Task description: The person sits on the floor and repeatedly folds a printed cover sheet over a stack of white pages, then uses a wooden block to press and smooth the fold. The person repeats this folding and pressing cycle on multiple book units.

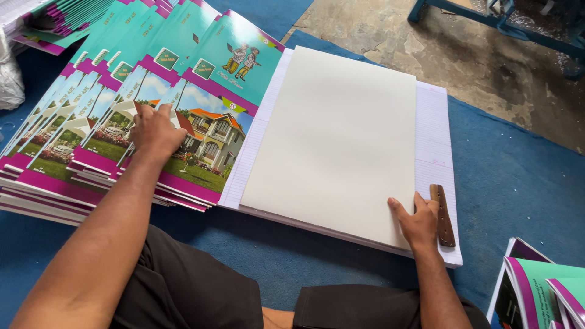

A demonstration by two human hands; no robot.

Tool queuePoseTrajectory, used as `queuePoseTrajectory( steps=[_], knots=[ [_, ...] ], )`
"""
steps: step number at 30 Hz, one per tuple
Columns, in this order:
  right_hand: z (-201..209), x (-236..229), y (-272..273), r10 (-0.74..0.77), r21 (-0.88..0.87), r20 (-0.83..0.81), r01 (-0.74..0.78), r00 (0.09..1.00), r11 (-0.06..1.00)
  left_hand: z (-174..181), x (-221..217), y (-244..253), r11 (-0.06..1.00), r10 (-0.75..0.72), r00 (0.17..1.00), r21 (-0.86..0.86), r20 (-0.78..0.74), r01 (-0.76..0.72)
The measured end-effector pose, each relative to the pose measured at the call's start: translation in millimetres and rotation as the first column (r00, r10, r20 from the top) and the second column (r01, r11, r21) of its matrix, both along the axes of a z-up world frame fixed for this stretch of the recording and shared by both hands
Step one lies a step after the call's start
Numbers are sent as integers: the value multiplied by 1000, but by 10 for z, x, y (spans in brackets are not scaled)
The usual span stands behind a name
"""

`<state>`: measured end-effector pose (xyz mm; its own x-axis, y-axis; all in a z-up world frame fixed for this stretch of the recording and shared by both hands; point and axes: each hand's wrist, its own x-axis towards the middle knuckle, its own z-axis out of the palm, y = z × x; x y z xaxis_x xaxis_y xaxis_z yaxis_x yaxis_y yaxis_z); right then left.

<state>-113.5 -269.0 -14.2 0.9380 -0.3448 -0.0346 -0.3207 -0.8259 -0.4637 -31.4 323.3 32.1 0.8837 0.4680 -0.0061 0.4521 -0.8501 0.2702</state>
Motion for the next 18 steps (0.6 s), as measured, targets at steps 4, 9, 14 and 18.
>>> queuePoseTrajectory(
  steps=[4, 9, 14, 18],
  knots=[
    [97, -19, 32, 39, -81, 89, -32, 995, 996, -53, 22, -63, 979, -33, 999, 198, -19, 36],
    [299, -36, 123, -16, 67, 165, 5, 986, 998, -75, 61, -380, 978, -194, 979, 89, 62, 188],
    [484, -67, 133, -174, 516, 55, 121, 983, 848, -129, 20, -723, 892, -319, 928, -269, 190, 362],
    [480, 6, 44, -215, 758, 83, 79, 973, 648, -143, -16, -950, 761, -333, 938, -560, 96, 327]
  ],
)
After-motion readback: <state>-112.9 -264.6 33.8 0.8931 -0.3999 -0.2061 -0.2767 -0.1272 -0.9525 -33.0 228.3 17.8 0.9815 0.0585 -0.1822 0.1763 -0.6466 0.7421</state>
